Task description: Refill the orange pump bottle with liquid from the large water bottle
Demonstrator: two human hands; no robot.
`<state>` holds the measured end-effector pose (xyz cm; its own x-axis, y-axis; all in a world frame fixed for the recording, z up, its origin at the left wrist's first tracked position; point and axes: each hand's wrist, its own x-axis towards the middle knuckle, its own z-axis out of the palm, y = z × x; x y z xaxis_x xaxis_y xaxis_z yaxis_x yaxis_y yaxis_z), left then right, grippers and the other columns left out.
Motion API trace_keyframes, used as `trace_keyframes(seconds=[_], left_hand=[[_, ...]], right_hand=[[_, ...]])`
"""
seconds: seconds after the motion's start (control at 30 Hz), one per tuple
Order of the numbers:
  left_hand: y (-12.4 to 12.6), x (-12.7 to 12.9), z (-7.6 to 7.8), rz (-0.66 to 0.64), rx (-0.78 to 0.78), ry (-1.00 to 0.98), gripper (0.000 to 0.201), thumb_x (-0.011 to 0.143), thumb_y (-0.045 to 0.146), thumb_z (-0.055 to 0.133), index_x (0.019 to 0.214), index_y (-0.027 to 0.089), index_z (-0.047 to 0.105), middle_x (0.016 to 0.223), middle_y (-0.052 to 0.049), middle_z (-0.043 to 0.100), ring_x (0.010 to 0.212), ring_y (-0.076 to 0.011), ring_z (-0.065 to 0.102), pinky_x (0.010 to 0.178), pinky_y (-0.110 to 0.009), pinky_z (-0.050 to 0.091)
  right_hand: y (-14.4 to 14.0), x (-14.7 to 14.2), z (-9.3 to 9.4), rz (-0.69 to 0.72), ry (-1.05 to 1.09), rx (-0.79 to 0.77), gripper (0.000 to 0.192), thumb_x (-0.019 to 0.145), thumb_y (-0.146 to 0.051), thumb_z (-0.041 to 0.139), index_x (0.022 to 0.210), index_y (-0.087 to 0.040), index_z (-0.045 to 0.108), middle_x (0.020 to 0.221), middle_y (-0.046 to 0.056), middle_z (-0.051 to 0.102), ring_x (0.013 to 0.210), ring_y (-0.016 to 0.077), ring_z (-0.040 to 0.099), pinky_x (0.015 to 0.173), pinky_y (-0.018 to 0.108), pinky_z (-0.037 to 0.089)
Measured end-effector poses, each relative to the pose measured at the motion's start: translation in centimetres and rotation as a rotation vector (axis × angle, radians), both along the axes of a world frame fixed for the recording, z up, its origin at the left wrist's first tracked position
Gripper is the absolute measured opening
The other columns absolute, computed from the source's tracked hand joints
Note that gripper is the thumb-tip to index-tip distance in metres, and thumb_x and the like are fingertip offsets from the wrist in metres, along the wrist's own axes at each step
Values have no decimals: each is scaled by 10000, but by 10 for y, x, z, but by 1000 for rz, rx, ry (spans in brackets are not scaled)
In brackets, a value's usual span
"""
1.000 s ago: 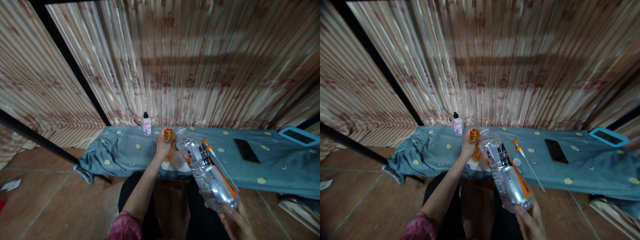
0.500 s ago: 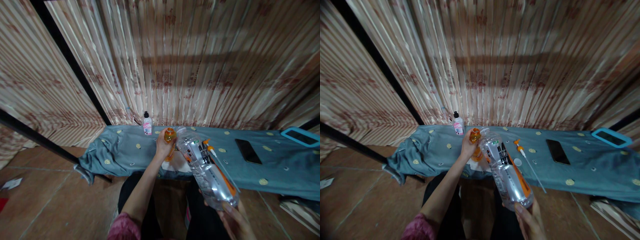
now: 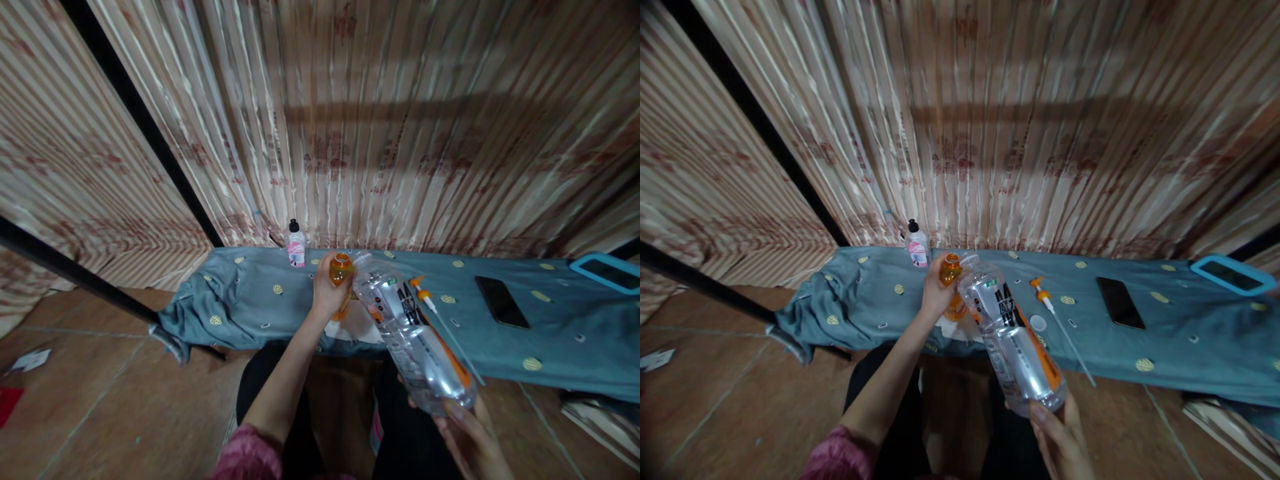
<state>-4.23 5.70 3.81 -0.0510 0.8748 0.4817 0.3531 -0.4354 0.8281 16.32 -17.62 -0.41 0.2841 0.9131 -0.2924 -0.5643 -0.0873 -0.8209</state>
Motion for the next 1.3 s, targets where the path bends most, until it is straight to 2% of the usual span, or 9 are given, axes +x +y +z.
trace_keyframes(seconds=[0.1,0.2,0.37,0.47,0.6,0.83,1.03,1.17,1.3], left_hand=[[-13,-7,-2,79,67,-38,590,835,419,729,1344,202,525,1432,-151,565,1411,-304,492,1181,-485,408],[-37,-13,-5,140,124,-74,462,900,377,649,1312,204,533,1383,-141,587,1337,-276,543,1133,-470,447],[-76,-4,-23,-18,101,46,145,954,291,564,1037,207,648,1005,-72,700,949,-208,674,853,-343,561],[-84,10,-40,-65,81,90,162,938,271,580,1065,200,649,1012,-79,711,970,-226,675,878,-376,566],[-74,35,-60,-228,23,170,204,966,252,525,1125,193,638,1052,-97,713,980,-225,683,877,-381,584],[-8,82,-93,-479,-81,620,297,940,125,500,1204,166,631,1317,-152,662,1270,-271,614,1090,-458,511],[-6,87,-124,-523,-104,771,645,924,481,627,1454,143,484,1583,-218,446,1522,-355,355,1258,-589,256],[-9,86,-124,-573,-113,844,866,890,668,576,1564,181,336,1661,-200,320,1574,-347,242,1281,-623,127],[-10,85,-116,-611,-135,847,863,910,660,550,1581,175,306,1670,-196,302,1580,-346,224,1283,-626,119]], right_hand=[[-6,8,-3,-2,12,2,731,796,-373,771,1463,-333,476,1158,31,781,1066,266,741,857,360,620],[-10,18,-5,-30,14,-41,736,766,-361,793,1435,-303,493,1198,61,768,1049,272,749,873,339,615],[-14,28,-3,-71,12,-91,832,705,-392,825,1457,-288,485,1206,105,760,1041,307,749,867,354,614],[-17,35,-3,-73,-21,-86,891,703,-425,819,1502,-312,439,1206,116,759,1060,306,744,879,345,600],[-20,41,3,-82,-35,-82,920,679,-426,826,1503,-285,443,1199,142,758,1070,336,737,863,361,600],[-18,28,30,-149,-71,-106,890,670,-487,820,1486,-367,484,1246,37,752,1066,283,743,866,294,604],[-20,42,15,-212,85,-224,1045,508,-356,901,1470,-310,497,1205,117,761,1039,386,741,799,448,647],[-21,41,14,-238,62,-187,960,563,-392,871,1455,-343,520,1247,86,749,998,340,761,793,397,649],[-24,42,8,-227,73,-228,888,575,-371,868,1403,-305,553,1171,100,774,994,322,761,821,364,634]])
